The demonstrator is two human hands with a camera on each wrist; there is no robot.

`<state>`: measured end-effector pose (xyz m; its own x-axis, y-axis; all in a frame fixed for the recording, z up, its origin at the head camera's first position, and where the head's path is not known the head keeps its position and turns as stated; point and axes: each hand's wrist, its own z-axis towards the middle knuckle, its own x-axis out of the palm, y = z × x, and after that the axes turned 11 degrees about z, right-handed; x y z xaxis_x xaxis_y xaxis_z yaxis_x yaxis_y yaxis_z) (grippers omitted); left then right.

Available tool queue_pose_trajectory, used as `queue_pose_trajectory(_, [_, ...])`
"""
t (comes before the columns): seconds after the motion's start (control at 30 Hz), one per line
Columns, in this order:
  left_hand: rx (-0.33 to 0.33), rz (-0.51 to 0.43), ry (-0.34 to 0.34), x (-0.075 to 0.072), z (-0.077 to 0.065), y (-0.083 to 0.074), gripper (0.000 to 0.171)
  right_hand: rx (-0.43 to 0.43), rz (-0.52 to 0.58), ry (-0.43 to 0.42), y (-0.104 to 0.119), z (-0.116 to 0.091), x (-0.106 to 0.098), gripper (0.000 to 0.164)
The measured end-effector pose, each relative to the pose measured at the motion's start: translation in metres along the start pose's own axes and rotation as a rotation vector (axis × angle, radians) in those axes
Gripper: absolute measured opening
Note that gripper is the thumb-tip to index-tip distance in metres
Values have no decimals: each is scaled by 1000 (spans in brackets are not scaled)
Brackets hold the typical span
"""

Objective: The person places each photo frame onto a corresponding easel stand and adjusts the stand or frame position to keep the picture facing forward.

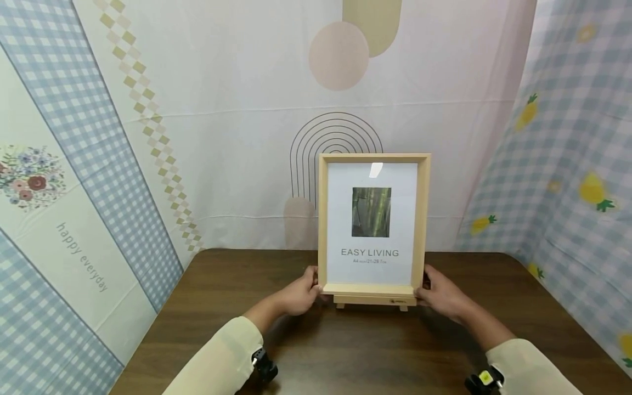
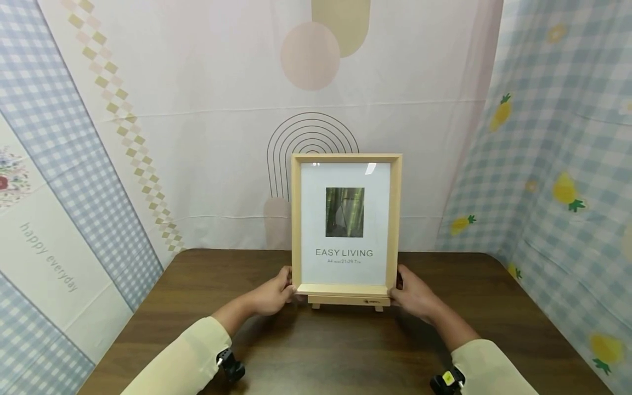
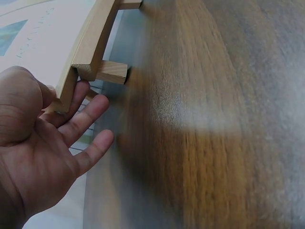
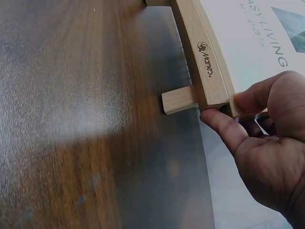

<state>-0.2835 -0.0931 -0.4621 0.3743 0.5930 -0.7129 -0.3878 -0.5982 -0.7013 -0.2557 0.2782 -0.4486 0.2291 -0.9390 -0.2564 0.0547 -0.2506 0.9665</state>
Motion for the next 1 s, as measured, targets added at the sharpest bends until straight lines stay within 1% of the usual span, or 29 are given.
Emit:
queue_pose_trajectory(0.2, [15,9,17,-3,-8,1,39,-11,-5,7,2,-7,7,56])
queue_pose_trajectory(0.27, [15,6,26,-3,-9,3,39,-2,1,-5,3,-9,9,56])
queue_pose_trajectory(0.5, [5,4,36,-6,-16,9,40,-13,-2,-4,5,-12,19,58])
queue_pose_trajectory(0.7, [9,14,18,-9,-12,11,39,-27,4,20,5,-2,17,58])
queue_pose_trajectory(0.83, [-1,14,6,-11,-10,12,39,-14,2,24,6,4,16,59])
queue_pose_trajectory(1.0, [-19,23,-9,-13,-8,13,39,-21,7,42,4,15,13,58])
